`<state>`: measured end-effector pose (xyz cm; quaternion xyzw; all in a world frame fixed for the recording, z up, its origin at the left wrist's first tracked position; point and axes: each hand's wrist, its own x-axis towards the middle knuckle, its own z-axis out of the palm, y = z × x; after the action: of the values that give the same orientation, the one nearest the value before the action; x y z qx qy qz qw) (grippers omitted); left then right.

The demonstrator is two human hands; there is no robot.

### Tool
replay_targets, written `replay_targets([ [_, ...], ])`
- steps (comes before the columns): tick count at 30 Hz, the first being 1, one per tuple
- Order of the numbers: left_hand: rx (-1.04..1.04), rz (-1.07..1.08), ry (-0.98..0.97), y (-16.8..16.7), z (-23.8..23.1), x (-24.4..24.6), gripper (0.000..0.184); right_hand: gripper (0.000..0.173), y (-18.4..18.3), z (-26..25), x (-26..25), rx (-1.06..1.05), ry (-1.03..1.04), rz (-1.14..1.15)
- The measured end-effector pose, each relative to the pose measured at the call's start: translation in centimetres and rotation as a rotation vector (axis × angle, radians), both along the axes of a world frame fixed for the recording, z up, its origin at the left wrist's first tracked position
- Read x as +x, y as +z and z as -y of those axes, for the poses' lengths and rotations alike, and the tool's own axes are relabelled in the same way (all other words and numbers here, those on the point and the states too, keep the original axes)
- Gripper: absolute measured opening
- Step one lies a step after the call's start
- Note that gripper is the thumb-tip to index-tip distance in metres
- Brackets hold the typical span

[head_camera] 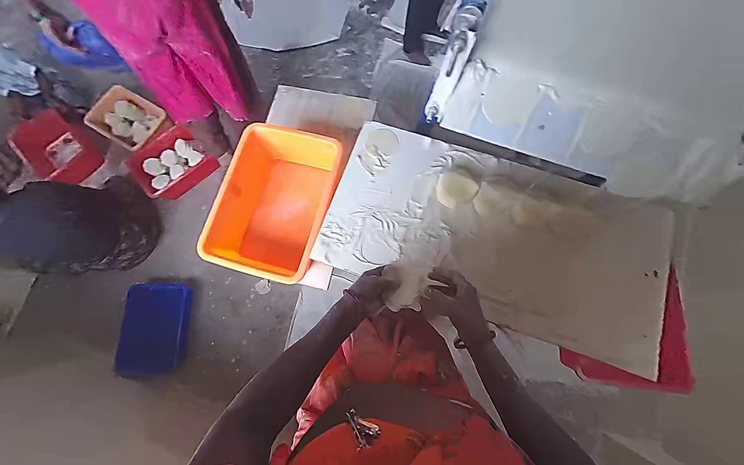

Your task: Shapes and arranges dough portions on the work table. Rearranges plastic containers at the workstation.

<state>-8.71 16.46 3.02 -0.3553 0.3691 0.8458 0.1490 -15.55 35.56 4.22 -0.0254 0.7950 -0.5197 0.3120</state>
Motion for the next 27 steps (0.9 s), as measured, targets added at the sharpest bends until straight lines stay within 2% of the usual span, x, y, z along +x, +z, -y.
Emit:
replay_targets([
  [3, -0.03, 0.004, 0.085, -0.9, 2.6, -1.5, 0.046, 0.041, -0.5, -0.3, -0.7, 0.014, -0.024, 0.02],
  [6, -0.153, 0.005, 0.207, -1.7, 5.5, -5.0, 0.042, 0.035, -1.3, -1.6, -1.7, 0.047, -0.022, 0.021],
  [11, -0.258, -0.074, 0.451, -4.6, 9.8, -14.1, 0.037, 0.034, -2.8, -4.8, -3.4, 0.081, -0.075, 0.016],
  [13, -0.28, -0.126, 0.481, -5.7, 10.9, -17.6, 0.038, 0.033, -3.1, -6.5, -4.2, 0.09, -0.117, 0.021],
  [15, -0.4, -0.111, 0.405, -7.7, 11.7, -19.6, 0.039, 0.032, -3.8, -8.7, -4.6, 0.103, -0.17, 0.026],
  [16, -0.539, -0.038, 0.312, -8.5, 11.8, -19.7, 0.038, 0.032, -4.1, -9.9, -4.7, 0.109, -0.204, 0.04],
  [19, -1.131, 0.32, -0.056, -8.2, 11.7, -19.0, 0.042, 0.031, -4.6, -13.3, -5.6, 0.126, -0.326, 0.107],
  [20, -1.295, 0.366, -0.114, -7.9, 11.9, -18.6, 0.045, 0.031, -4.7, -14.2, -6.1, 0.119, -0.371, 0.113],
  [23, -1.553, 0.317, -0.112, -6.2, 11.0, -16.9, 0.045, 0.032, -4.6, -16.8, -7.6, 0.215, -0.439, 0.024],
  [25, -1.637, 0.182, -0.118, -5.8, 8.2, -15.3, 0.038, 0.038, -4.5, -18.8, -8.5, 0.398, -0.457, -0.183],
  [27, -1.664, 0.019, -0.214, -6.7, 4.5, -13.2, 0.039, 0.05, -5.9, -22.5, -8.7, 0.542, -0.526, -0.362],
])
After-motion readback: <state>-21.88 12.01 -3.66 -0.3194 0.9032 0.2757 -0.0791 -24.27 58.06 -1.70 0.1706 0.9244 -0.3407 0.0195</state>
